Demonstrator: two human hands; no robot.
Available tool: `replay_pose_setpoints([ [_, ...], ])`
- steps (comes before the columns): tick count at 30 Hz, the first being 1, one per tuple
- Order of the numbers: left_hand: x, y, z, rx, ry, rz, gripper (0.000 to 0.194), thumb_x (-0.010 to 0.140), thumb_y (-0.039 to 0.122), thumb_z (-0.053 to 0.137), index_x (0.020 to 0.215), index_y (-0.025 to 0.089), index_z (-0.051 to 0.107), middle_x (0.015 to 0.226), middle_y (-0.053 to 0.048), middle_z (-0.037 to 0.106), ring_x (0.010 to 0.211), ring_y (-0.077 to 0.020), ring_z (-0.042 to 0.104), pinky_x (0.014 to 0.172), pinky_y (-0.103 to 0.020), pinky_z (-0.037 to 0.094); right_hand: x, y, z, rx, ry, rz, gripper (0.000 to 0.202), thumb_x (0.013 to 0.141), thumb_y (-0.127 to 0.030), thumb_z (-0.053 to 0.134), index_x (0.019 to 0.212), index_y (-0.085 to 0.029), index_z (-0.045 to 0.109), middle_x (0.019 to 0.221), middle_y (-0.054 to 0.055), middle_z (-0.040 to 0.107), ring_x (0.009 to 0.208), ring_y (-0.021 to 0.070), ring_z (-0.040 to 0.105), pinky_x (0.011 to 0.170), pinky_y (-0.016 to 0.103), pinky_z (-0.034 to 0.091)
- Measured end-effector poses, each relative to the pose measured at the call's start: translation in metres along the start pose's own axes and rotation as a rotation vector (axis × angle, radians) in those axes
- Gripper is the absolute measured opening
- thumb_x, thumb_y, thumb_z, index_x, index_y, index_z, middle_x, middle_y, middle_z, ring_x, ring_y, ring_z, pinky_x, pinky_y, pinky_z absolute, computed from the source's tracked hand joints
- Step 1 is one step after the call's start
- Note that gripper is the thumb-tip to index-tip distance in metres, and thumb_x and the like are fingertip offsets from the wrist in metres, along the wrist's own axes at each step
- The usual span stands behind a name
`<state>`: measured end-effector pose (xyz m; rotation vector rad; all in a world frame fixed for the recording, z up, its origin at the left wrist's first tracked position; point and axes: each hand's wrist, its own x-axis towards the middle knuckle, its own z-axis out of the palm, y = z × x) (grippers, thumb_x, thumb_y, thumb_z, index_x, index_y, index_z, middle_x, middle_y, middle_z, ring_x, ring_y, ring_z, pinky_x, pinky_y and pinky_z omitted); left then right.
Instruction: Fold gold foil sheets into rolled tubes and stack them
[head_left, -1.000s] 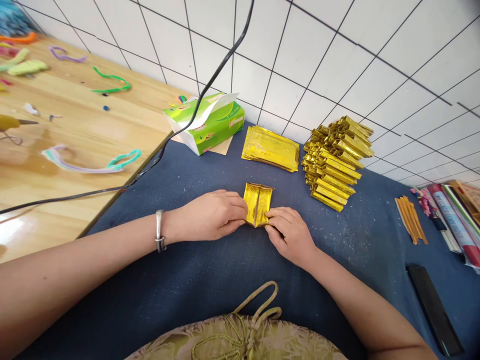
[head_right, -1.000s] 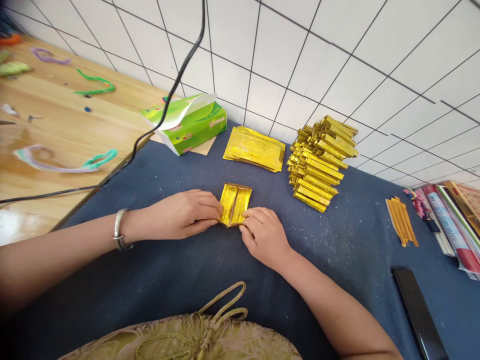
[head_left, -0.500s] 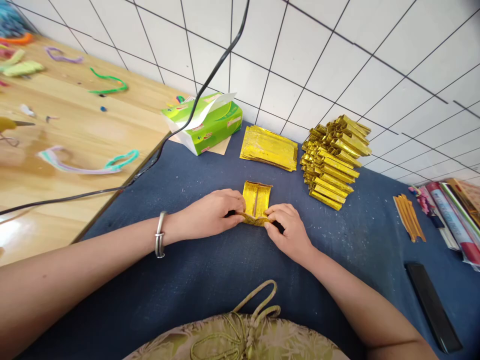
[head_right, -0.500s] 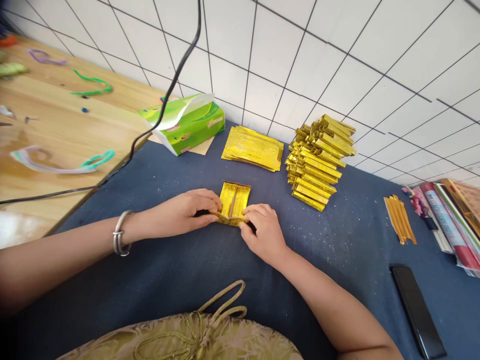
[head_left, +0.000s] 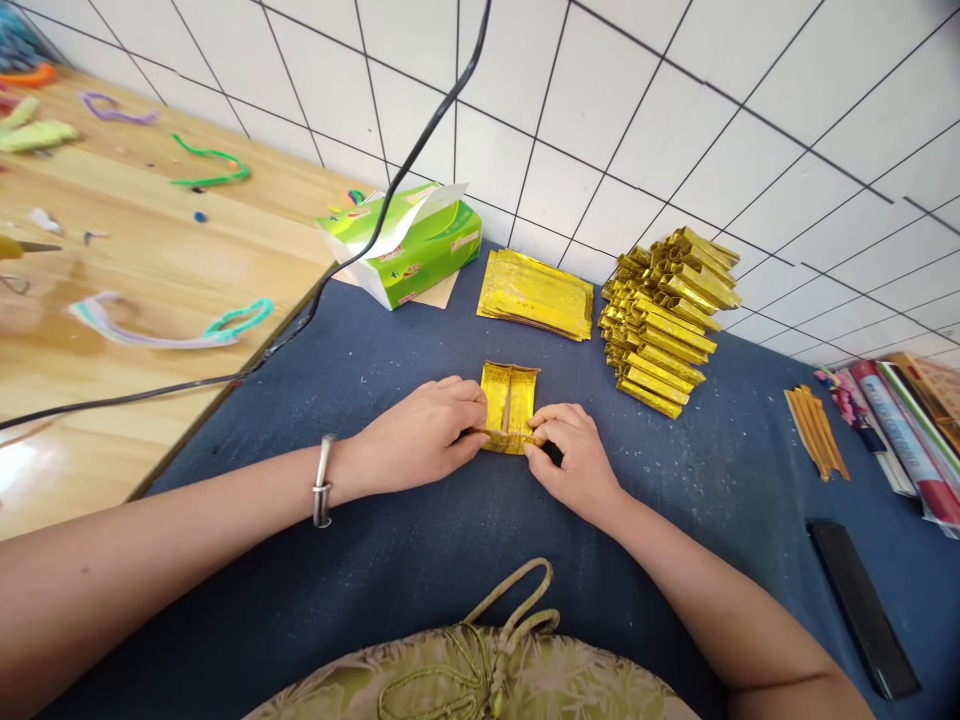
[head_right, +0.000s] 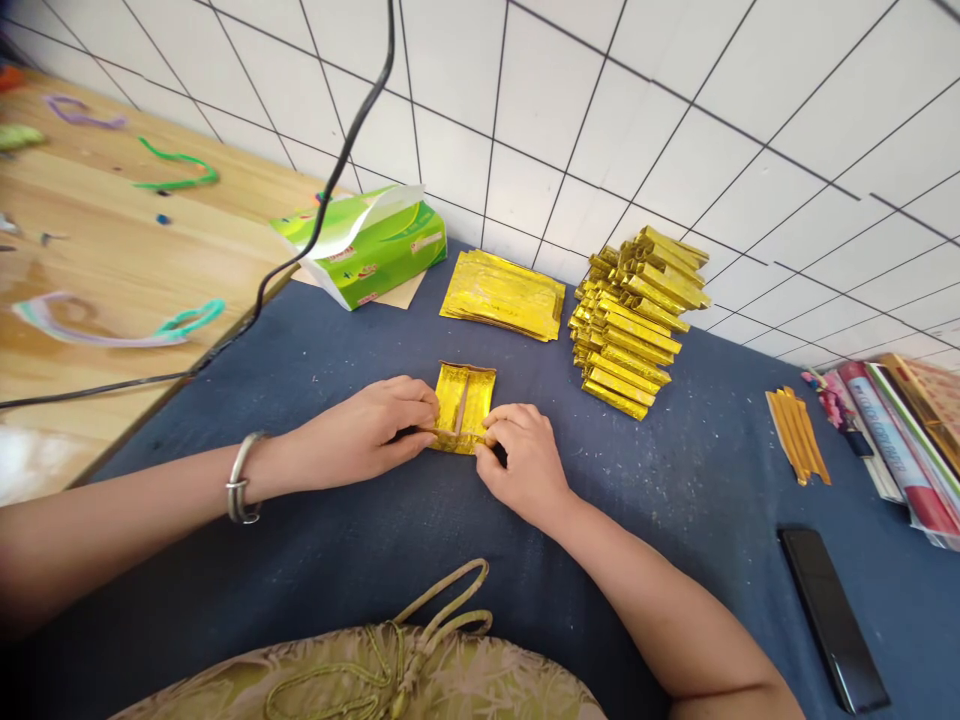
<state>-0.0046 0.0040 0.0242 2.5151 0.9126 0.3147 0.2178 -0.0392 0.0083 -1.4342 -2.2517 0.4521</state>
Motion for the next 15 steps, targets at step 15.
replay_pose_setpoints([
  [15,0.0008,-0.0018,0.0055,-0.04,0.056,-0.016,0.015,0.084,0.022,0.047,0.076,0.016,0.059,0.087,-0.004,0.057,0.085,-0.0164,0.05,0.082,-0.031,0.04,-0.0004,0.002,0.0021,-0.019,-0.001,0.007,0.007,0.074,-0.016,0.058,0.071,-0.02,0.054,0.097,0.003,0.059,0.095,0.0194,0.05,0.083,0.037,0.037],
])
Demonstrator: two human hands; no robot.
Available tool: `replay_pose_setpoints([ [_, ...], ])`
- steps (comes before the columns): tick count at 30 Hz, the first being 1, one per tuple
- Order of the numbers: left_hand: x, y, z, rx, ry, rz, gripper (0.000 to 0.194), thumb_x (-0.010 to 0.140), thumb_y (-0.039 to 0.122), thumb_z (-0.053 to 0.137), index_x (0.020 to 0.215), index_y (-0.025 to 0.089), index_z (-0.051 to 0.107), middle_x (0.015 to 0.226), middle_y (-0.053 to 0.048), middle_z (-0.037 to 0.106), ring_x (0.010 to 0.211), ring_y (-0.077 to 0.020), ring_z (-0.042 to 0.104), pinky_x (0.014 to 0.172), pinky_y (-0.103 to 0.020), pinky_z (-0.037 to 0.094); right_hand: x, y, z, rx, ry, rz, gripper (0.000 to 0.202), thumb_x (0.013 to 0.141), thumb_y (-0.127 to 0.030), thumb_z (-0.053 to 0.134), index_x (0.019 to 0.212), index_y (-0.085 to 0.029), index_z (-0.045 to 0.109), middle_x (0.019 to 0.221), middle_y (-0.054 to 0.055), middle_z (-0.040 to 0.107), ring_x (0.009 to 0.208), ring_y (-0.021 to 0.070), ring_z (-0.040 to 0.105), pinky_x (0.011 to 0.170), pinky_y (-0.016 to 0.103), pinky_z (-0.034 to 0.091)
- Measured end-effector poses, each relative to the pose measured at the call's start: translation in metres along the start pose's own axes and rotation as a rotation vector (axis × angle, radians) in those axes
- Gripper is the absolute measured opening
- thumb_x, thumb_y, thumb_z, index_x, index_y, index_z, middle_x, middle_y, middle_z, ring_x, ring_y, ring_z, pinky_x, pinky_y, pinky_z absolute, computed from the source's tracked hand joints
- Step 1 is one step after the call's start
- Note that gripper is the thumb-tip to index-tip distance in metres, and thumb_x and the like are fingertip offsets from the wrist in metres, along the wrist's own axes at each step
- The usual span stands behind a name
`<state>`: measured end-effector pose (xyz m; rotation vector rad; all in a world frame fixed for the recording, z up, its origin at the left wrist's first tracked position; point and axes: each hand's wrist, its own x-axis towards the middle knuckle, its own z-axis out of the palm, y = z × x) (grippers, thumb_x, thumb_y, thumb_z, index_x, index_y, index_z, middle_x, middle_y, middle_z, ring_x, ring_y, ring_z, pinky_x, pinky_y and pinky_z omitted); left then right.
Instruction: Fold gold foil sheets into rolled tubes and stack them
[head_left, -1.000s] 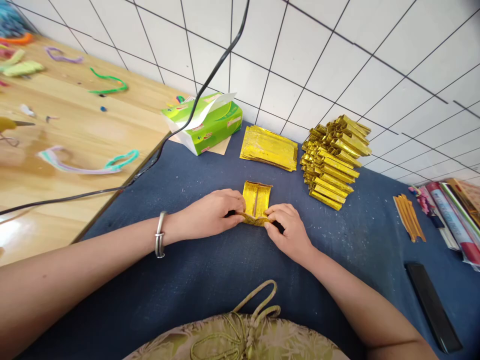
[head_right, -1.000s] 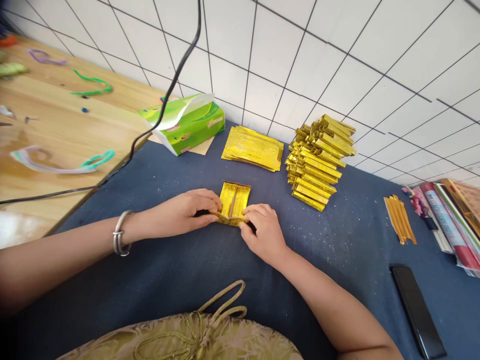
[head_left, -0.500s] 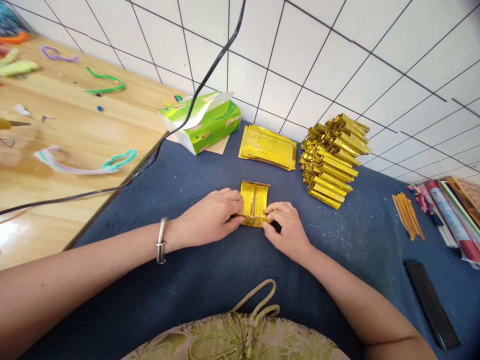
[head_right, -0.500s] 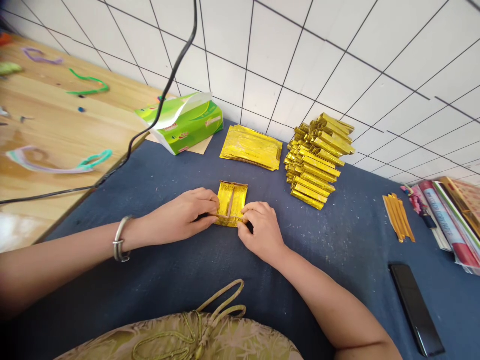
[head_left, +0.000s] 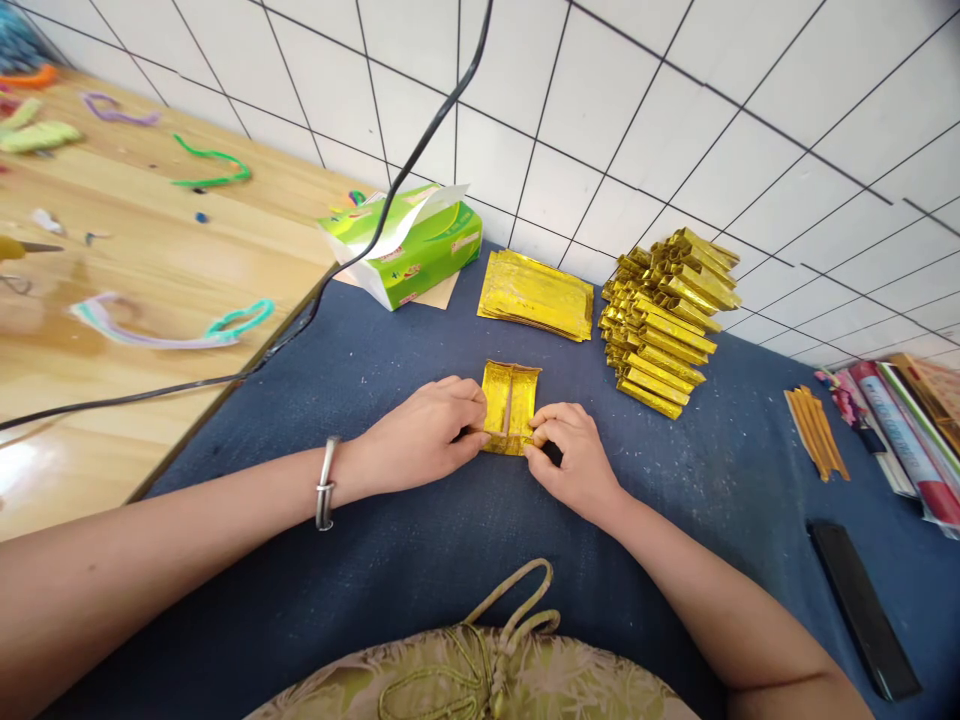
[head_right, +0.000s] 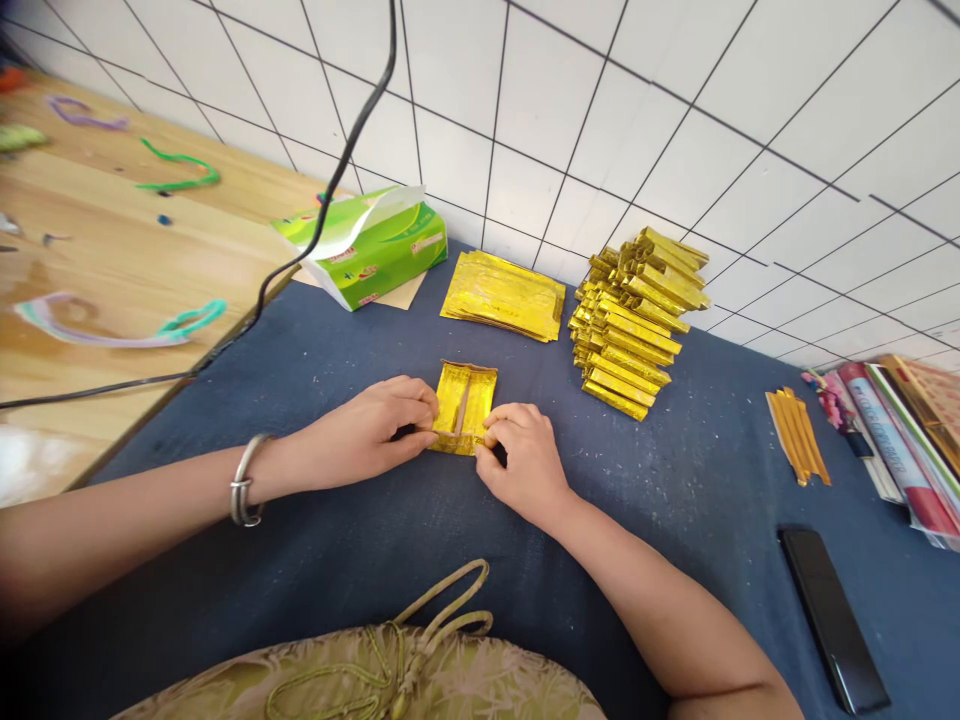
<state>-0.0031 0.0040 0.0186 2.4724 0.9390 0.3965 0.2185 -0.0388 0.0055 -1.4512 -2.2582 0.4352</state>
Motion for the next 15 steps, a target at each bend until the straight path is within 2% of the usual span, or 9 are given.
replay_pose_setpoints([
  [10,-0.0006,0.002,0.0047,0.091,0.009,-0.031,0.015,0.082,0.024,0.05,0.07,0.015,0.056,0.086,-0.005,0.054,0.085,-0.0176,0.049,0.08,-0.032,0.039,0.0012,-0.0029,-0.0007,0.009,-0.001,0.019,0.008,0.072,-0.015,0.059,0.072,-0.021,0.053,0.095,0.003,0.059,0.094,0.02,0.05,0.083,0.038,0.037],
  [15,-0.0008,-0.0011,0.0032,0.097,0.036,-0.024,0.014,0.081,0.028,0.054,0.075,0.016,0.053,0.084,-0.005,0.052,0.084,-0.0181,0.048,0.077,-0.031,0.04,0.0023,0.0009,-0.0023,0.057,0.005,0.056,0.013,0.07,-0.019,0.065,0.079,-0.021,0.055,0.098,0.004,0.058,0.096,0.0207,0.05,0.086,0.039,0.038],
])
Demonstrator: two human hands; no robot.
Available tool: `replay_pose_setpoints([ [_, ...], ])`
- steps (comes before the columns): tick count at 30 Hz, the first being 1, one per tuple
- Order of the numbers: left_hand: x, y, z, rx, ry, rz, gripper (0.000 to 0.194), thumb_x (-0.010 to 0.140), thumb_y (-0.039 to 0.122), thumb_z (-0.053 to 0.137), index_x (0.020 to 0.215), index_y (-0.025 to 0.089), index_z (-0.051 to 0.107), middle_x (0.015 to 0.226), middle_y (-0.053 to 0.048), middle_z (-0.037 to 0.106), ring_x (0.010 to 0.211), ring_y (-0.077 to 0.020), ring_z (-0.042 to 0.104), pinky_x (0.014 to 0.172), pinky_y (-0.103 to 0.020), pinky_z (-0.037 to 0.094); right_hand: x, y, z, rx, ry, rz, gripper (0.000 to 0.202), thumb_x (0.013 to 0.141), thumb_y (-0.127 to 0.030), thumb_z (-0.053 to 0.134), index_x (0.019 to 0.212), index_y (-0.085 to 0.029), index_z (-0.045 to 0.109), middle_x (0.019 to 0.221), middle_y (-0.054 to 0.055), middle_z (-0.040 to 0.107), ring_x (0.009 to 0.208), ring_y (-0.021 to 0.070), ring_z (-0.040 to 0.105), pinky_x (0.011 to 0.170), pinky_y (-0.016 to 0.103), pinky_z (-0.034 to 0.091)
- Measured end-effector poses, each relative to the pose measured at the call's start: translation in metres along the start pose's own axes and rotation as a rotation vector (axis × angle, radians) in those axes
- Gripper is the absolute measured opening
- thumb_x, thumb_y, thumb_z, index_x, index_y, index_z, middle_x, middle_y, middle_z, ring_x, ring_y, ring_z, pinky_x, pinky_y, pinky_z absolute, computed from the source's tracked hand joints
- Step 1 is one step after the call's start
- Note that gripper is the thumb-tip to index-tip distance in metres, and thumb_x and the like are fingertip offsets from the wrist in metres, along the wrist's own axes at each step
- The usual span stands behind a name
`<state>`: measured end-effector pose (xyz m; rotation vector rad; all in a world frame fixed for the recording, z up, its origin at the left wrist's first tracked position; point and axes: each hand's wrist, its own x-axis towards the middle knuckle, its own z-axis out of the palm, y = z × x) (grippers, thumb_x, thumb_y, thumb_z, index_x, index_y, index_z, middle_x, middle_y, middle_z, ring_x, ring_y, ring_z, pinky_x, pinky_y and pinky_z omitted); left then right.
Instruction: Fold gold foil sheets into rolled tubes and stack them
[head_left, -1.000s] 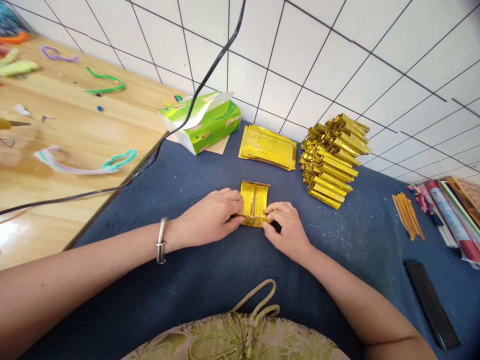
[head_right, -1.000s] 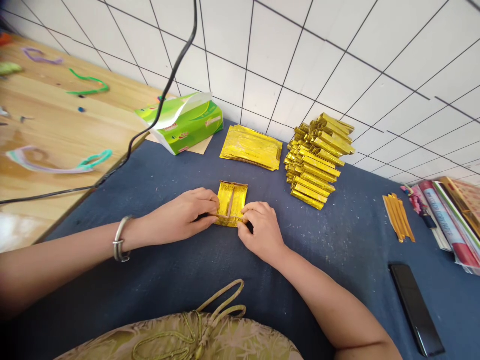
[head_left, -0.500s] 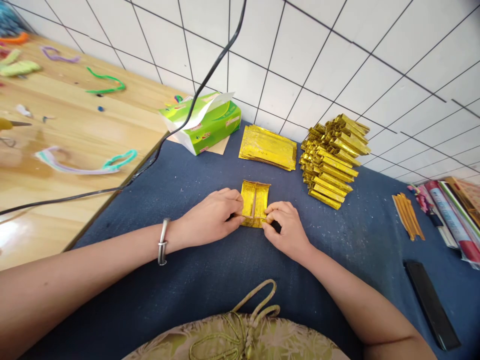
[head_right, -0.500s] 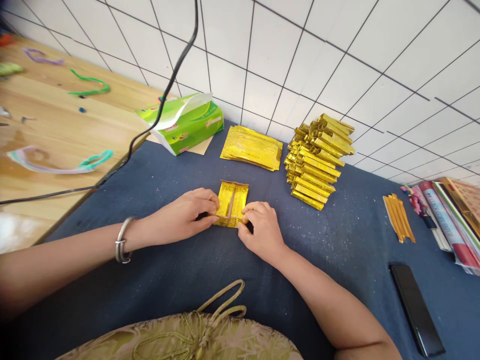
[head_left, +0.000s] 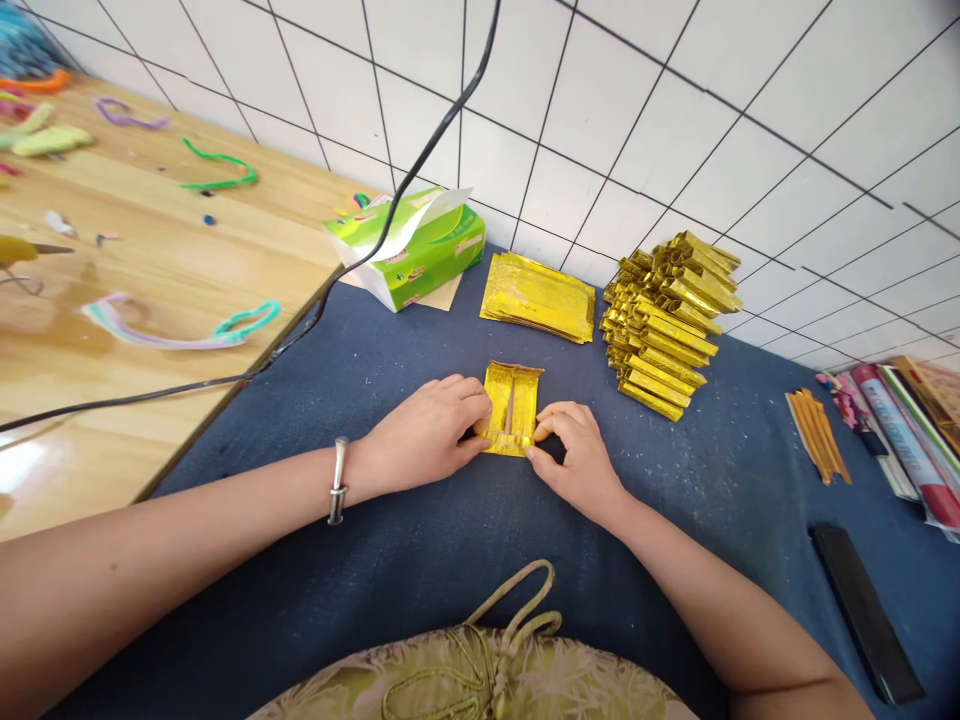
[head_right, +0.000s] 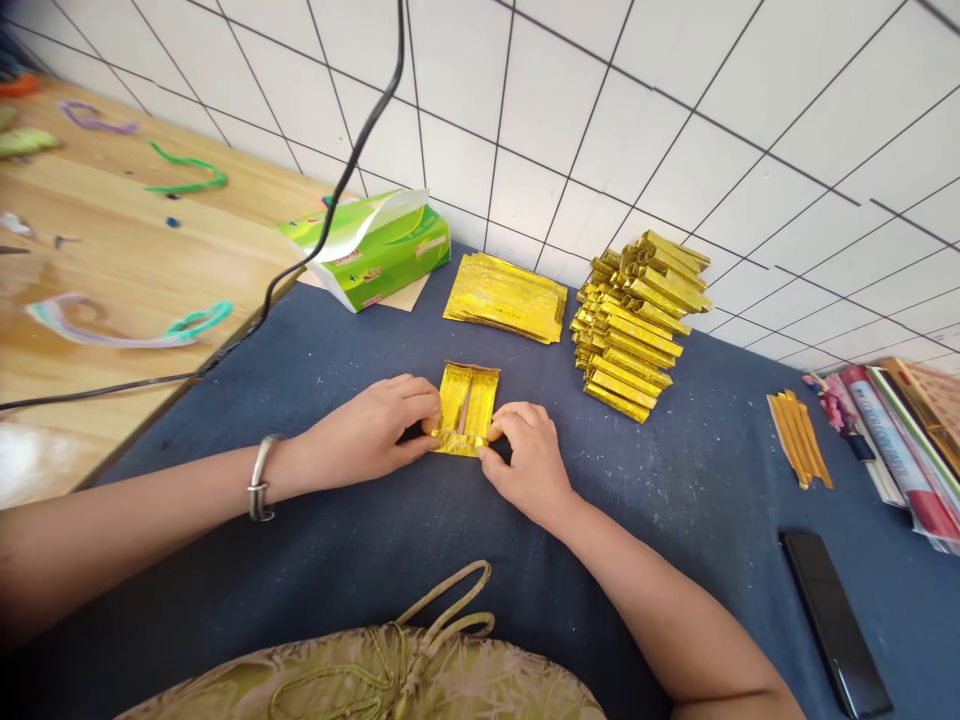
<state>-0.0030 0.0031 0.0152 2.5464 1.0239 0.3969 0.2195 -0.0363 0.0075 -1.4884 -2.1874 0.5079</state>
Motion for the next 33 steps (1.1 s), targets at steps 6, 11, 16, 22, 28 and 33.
replay_pose_setpoints([
  [6,0.001,-0.003,-0.002,0.038,-0.028,0.139,0.008,0.085,0.02,0.047,0.082,0.018,0.055,0.091,-0.004,0.055,0.086,-0.0173,0.049,0.077,-0.03,0.037,0.002,0.005,-0.005,0.106,-0.012,0.009,0.012,0.073,-0.019,0.064,0.081,-0.022,0.055,0.098,0.003,0.057,0.096,0.019,0.051,0.087,0.038,0.039],
  [11,0.001,-0.006,-0.002,0.028,-0.088,0.164,0.012,0.087,0.022,0.045,0.084,0.018,0.056,0.084,-0.003,0.057,0.083,-0.0157,0.051,0.076,-0.029,0.036,0.002,0.006,-0.005,0.08,-0.045,-0.007,0.007,0.076,-0.019,0.064,0.079,-0.022,0.058,0.097,0.002,0.057,0.096,0.0183,0.05,0.087,0.038,0.039],
  [16,0.0,-0.002,-0.002,0.092,-0.063,0.178,0.016,0.088,0.022,0.043,0.084,0.018,0.058,0.084,-0.004,0.058,0.083,-0.0162,0.051,0.077,-0.03,0.037,-0.005,-0.004,-0.007,-0.206,-0.011,-0.133,0.009,0.084,-0.019,0.053,0.086,-0.023,0.061,0.096,0.004,0.06,0.096,0.0214,0.048,0.083,0.039,0.038],
  [22,-0.006,0.013,0.003,0.129,-0.066,0.186,0.016,0.089,0.024,0.043,0.084,0.018,0.057,0.085,-0.005,0.059,0.082,-0.0187,0.053,0.077,-0.033,0.04,-0.018,-0.023,-0.006,-0.412,-0.106,-0.256,0.017,0.089,-0.023,0.045,0.094,-0.02,0.06,0.095,0.008,0.063,0.085,0.0221,0.049,0.073,0.039,0.039],
  [28,-0.004,0.007,-0.016,0.019,-0.011,0.201,0.016,0.089,0.026,0.042,0.086,0.02,0.056,0.085,-0.002,0.058,0.08,-0.0158,0.054,0.075,-0.029,0.042,-0.014,-0.013,-0.005,-0.395,-0.128,-0.31,0.022,0.09,-0.021,0.042,0.104,-0.018,0.059,0.102,0.008,0.063,0.093,0.0216,0.053,0.081,0.039,0.042],
  [33,0.007,-0.025,-0.031,-0.104,0.33,-0.058,0.013,0.086,0.022,0.043,0.087,0.016,0.054,0.09,-0.004,0.057,0.085,-0.0146,0.054,0.078,-0.027,0.044,-0.003,0.012,-0.011,-0.32,-0.133,-0.441,0.027,0.09,-0.014,0.041,0.108,-0.021,0.059,0.112,0.005,0.063,0.111,0.0195,0.051,0.094,0.038,0.04],
])
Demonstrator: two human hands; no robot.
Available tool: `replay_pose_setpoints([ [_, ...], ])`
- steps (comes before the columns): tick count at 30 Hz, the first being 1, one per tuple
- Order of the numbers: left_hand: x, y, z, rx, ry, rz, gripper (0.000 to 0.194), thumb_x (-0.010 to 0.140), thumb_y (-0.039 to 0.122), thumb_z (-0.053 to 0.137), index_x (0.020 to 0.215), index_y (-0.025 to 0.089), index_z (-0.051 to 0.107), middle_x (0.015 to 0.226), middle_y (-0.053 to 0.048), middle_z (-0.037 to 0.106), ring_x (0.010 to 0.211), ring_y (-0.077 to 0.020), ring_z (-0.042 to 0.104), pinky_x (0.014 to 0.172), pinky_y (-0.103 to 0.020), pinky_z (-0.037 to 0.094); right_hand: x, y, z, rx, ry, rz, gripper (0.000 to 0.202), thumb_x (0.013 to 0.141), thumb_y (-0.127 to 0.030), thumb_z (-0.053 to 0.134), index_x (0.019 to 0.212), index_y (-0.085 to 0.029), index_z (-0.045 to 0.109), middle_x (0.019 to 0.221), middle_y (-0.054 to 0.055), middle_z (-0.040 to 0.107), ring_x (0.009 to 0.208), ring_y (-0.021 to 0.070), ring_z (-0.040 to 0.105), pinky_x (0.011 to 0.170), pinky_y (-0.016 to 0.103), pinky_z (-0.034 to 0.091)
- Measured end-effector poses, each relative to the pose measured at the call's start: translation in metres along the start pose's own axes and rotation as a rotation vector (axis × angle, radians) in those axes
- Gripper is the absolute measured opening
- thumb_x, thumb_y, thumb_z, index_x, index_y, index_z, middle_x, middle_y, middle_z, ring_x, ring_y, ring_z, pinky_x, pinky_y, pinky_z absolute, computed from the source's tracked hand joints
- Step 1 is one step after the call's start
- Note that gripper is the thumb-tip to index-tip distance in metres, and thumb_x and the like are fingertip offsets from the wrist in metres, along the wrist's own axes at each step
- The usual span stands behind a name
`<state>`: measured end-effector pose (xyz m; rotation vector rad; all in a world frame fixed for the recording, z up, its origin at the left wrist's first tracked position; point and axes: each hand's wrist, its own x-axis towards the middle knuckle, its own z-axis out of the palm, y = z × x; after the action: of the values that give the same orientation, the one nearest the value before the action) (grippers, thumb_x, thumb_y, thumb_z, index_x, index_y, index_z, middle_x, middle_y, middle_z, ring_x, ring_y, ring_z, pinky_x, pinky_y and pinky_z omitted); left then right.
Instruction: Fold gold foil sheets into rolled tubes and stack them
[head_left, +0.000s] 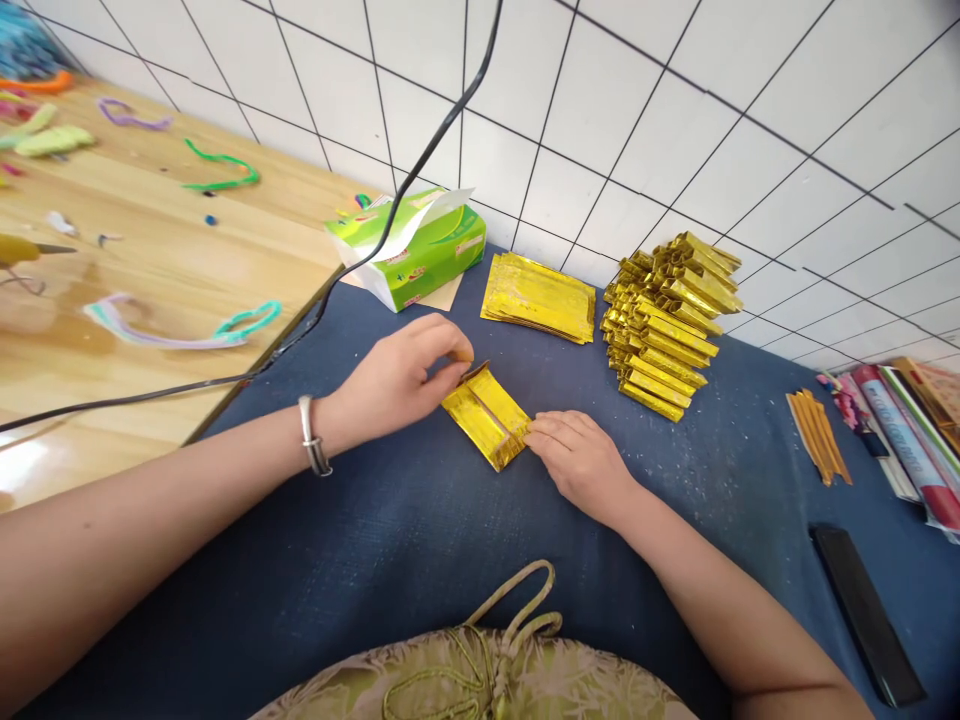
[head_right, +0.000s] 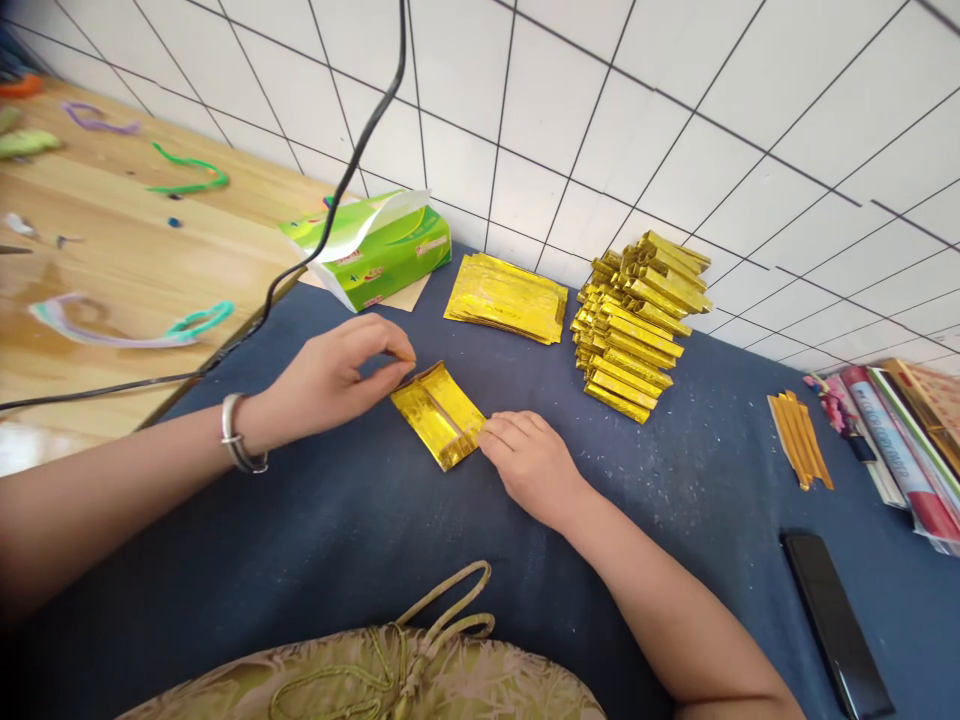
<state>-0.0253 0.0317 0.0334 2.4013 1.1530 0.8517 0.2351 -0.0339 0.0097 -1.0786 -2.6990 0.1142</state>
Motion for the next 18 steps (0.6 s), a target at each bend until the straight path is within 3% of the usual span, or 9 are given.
replay_pose_setpoints([
  [6,0.003,-0.028,0.01,-0.339,-0.304,-0.06,0.019,0.087,0.026,0.044,0.096,0.016,0.058,0.095,-0.003,0.062,0.087,-0.0126,0.057,0.082,-0.026,0.046,0.002,0.019,-0.001,0.062,0.025,0.031,0.021,0.089,-0.023,0.048,0.106,-0.023,0.06,0.117,0.003,0.062,0.117,0.0197,0.049,0.095,0.039,0.04],
  [11,0.003,-0.034,0.003,-0.414,-0.518,0.099,0.02,0.087,0.023,0.047,0.101,0.015,0.06,0.107,-0.006,0.063,0.099,-0.014,0.058,0.091,-0.026,0.045,0.003,0.008,-0.003,0.045,0.031,0.083,0.029,0.087,-0.037,0.051,0.109,-0.02,0.059,0.117,0.008,0.062,0.118,0.0235,0.048,0.096,0.042,0.039],
  [15,0.003,-0.041,0.003,-0.316,-0.57,0.31,0.021,0.089,0.016,0.043,0.098,0.018,0.062,0.113,-0.006,0.062,0.116,-0.015,0.051,0.101,-0.027,0.039,0.002,-0.004,-0.001,-0.005,0.032,0.127,0.04,0.086,-0.044,0.05,0.113,-0.015,0.056,0.121,0.01,0.059,0.119,0.0266,0.046,0.097,0.044,0.038],
  [18,0.002,-0.043,0.008,-0.287,-0.537,0.354,0.024,0.089,0.013,0.042,0.1,0.019,0.062,0.116,-0.005,0.061,0.12,-0.0141,0.048,0.103,-0.028,0.038,0.003,-0.007,0.0,-0.03,0.023,0.142,0.037,0.087,-0.041,0.048,0.112,-0.015,0.056,0.121,0.011,0.058,0.119,0.0263,0.046,0.097,0.044,0.038],
])
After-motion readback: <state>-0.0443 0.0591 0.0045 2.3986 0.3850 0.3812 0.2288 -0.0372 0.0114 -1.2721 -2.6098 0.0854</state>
